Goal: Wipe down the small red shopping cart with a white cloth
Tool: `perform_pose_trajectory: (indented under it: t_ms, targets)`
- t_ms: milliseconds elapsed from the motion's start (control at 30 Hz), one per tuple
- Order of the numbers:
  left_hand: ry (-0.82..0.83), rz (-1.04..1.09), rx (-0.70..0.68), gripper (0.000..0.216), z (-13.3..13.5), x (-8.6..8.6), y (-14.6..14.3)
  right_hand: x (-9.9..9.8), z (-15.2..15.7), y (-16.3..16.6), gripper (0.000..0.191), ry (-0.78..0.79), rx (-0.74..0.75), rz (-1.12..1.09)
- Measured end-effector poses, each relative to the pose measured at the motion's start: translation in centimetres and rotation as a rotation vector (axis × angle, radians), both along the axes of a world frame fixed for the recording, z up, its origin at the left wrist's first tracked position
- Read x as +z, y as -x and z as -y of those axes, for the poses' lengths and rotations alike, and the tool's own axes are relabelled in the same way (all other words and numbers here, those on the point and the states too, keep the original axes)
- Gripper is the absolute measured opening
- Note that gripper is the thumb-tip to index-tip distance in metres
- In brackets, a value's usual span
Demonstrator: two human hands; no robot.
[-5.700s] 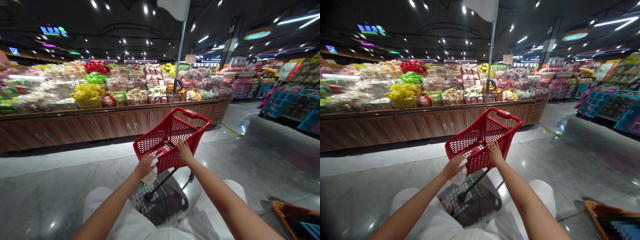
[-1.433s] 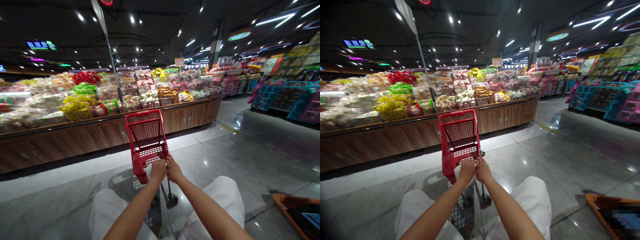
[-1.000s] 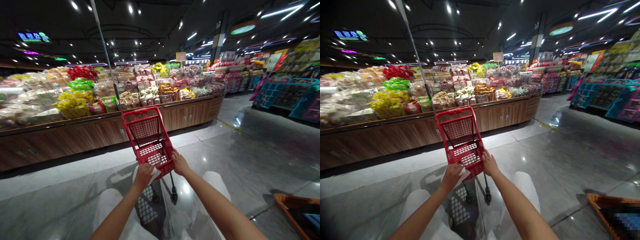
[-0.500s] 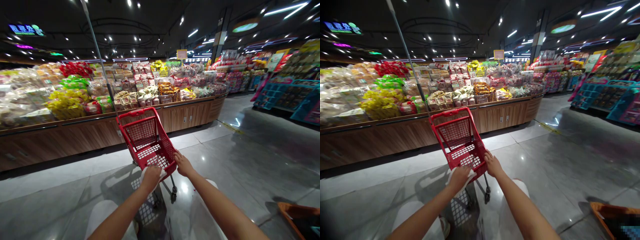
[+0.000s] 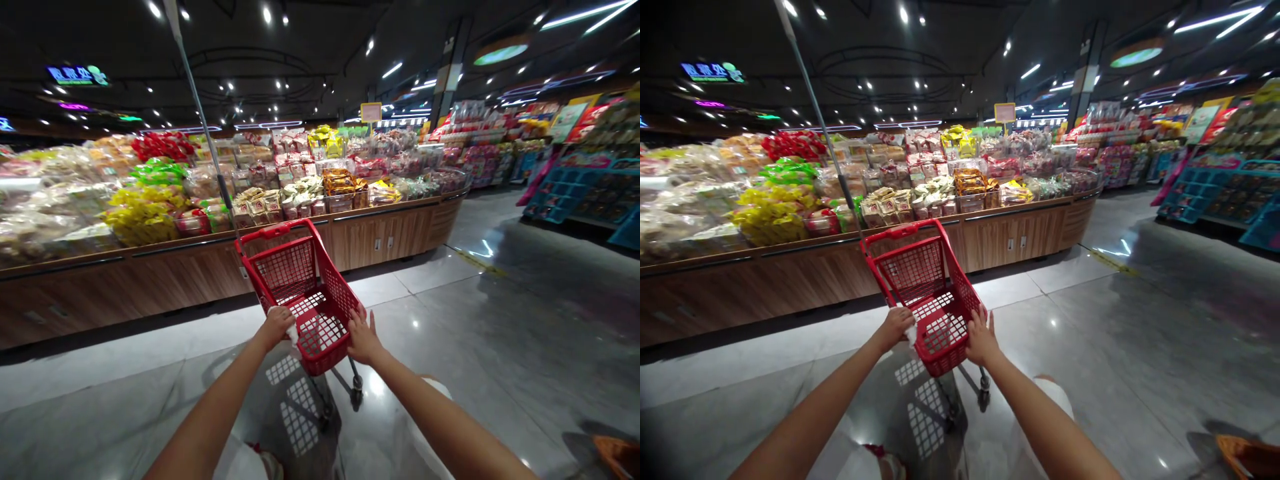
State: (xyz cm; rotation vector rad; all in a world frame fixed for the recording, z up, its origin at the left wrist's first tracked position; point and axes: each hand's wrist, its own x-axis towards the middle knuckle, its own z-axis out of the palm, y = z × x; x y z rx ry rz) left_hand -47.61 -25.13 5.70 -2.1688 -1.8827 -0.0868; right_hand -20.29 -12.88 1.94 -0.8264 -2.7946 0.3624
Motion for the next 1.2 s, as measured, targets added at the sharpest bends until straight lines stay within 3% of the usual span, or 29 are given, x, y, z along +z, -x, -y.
perform_pose_trajectory:
  t_ms: [100,200,300,400,500,567,667,733,800,867,967,1067,1133,1200]
  targets:
    - [0.019,0.013,0.088,0.026,-1.0,-0.3,-1.8,0.2,4.7,2.9,0.051,0.012,0.167,-0.05]
    - [0.044,0.017,0.171,0.03,-2.2,-0.5,-3.8,-0.3,7.2,4.9,0.045,0.069,-0.001,-0.118]
    - [0.037,0.021,0.172,0.029,-3.1,-0.7,-5.0,-1.3,6.1,4.3,0.028,0.067,-0.111,-0.247]
    - [0.062,0.05,-0.016,0.02,-3.8,-0.3,-4.3,-2.3,3.5,2.0,0.022,0.052,-0.006,-0.332]
    - [0.142,0.138,-0.213,0.017,-4.2,1.3,-1.9,-3.0,1.7,0.3,0.024,0.041,0.095,-0.346]
    - [0.187,0.238,-0.24,0.024,-4.2,3.3,0.3,-3.3,1.2,0.1,0.022,0.03,0.093,-0.346]
    - [0.115,0.387,-0.121,0.035,-4.0,6.7,3.2,-3.4,0.7,0.6,0.019,0.016,0.072,-0.342]
    - [-0.086,0.418,0.024,0.045,-3.8,8.4,4.2,-3.4,0.5,1.0,0.018,0.01,0.064,-0.349]
    - [-0.291,0.388,0.154,0.056,-3.7,8.9,3.9,-3.4,0.2,1.3,0.017,0.002,0.057,-0.365]
    - [-0.333,0.332,0.245,0.06,-3.7,8.0,2.3,-3.5,0.0,1.4,0.017,-0.003,0.05,-0.384]
    - [-0.135,0.283,0.352,0.045,-3.6,4.5,-2.2,-3.7,0.1,1.5,0.018,-0.009,0.061,-0.403]
    - [-0.074,0.258,0.391,0.038,-3.4,1.4,-6.7,-3.6,0.2,1.4,0.019,-0.017,0.063,-0.396]
    - [-0.011,0.27,0.363,0.043,-3.0,0.8,-8.3,-3.6,0.1,1.3,0.02,-0.021,0.06,-0.385]
    - [0.093,0.288,0.315,0.047,-2.8,1.4,-8.3,-3.6,0.1,1.2,0.021,-0.024,0.059,-0.379]
